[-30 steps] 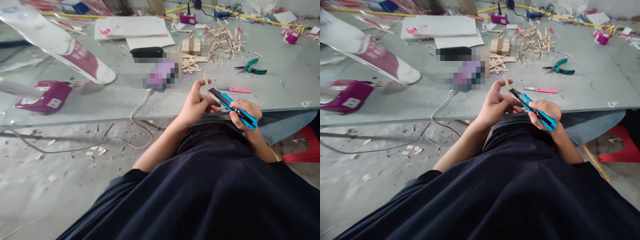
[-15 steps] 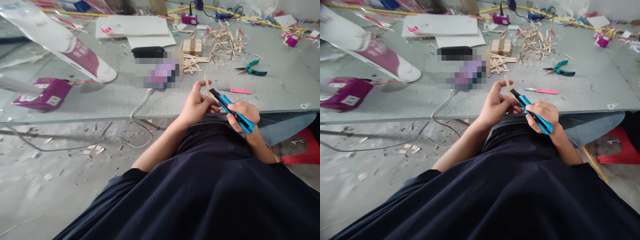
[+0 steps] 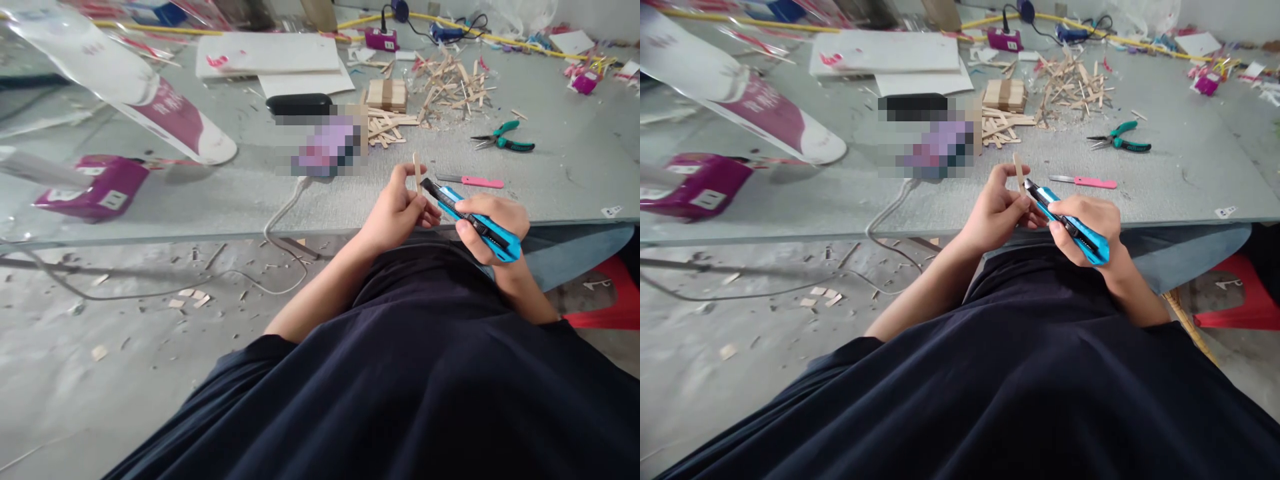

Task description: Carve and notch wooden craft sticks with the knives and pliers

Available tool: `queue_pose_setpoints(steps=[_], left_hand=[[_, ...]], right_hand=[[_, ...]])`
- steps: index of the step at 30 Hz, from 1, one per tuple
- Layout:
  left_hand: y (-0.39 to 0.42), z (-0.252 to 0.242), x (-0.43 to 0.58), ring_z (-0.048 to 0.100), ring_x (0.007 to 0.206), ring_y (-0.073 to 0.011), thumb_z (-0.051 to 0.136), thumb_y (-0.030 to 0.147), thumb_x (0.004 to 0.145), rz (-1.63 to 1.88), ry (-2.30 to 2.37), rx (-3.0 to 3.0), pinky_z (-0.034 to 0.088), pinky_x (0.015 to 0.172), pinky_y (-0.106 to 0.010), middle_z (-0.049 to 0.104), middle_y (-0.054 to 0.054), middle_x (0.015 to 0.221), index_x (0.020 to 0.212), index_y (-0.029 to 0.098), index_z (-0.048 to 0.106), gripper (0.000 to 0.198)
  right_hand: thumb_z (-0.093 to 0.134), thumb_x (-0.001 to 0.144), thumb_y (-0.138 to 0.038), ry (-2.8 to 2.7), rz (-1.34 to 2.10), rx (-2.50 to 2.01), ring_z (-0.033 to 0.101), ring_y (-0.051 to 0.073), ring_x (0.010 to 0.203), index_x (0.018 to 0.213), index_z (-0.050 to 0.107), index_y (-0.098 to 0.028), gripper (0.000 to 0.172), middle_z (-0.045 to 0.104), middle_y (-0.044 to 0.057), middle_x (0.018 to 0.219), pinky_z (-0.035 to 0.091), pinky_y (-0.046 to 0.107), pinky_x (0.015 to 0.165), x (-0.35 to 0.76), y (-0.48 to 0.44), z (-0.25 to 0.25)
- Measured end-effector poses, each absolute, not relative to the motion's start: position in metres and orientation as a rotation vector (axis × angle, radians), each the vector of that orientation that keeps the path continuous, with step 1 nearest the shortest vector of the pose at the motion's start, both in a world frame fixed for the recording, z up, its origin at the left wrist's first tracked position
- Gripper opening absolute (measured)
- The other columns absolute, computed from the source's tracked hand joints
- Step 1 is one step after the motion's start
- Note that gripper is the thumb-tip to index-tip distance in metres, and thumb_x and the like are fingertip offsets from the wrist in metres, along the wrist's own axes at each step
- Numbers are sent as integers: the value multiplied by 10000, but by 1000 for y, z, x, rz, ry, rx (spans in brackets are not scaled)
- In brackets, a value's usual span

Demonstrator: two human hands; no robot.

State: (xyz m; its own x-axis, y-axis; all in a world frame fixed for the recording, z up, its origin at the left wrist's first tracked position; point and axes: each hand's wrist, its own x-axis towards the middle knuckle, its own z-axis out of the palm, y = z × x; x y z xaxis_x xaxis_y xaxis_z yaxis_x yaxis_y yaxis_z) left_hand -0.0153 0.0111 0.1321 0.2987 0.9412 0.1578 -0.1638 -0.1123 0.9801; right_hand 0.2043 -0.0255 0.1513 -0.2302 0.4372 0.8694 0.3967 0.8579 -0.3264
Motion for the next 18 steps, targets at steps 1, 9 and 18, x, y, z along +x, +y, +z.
queue_pose_setpoints(steps=[1,9,18], left_hand=[[11,132,-16,836,644,-201,759,186,966,1134,798,1317,643,585,-263,780,28,799,1419,253,498,527],[8,135,-20,834,626,-240,780,242,956,1110,805,1271,636,544,-273,793,-16,823,1470,236,508,582],[8,135,-21,829,608,-251,769,287,945,1107,773,1300,653,564,-325,800,17,801,1452,280,500,574]], right_hand=[[753,1007,-304,-1808,68,-647,842,199,824,1193,789,-360,198,872,-35,996,696,359,784,205,-26,148],[795,1024,-494,-1465,442,-816,832,207,664,1158,826,-331,213,853,-17,852,676,349,582,199,-29,114],[800,1015,-552,-1335,575,-794,814,198,619,1151,807,-329,261,848,-23,828,678,333,546,189,-30,111]])
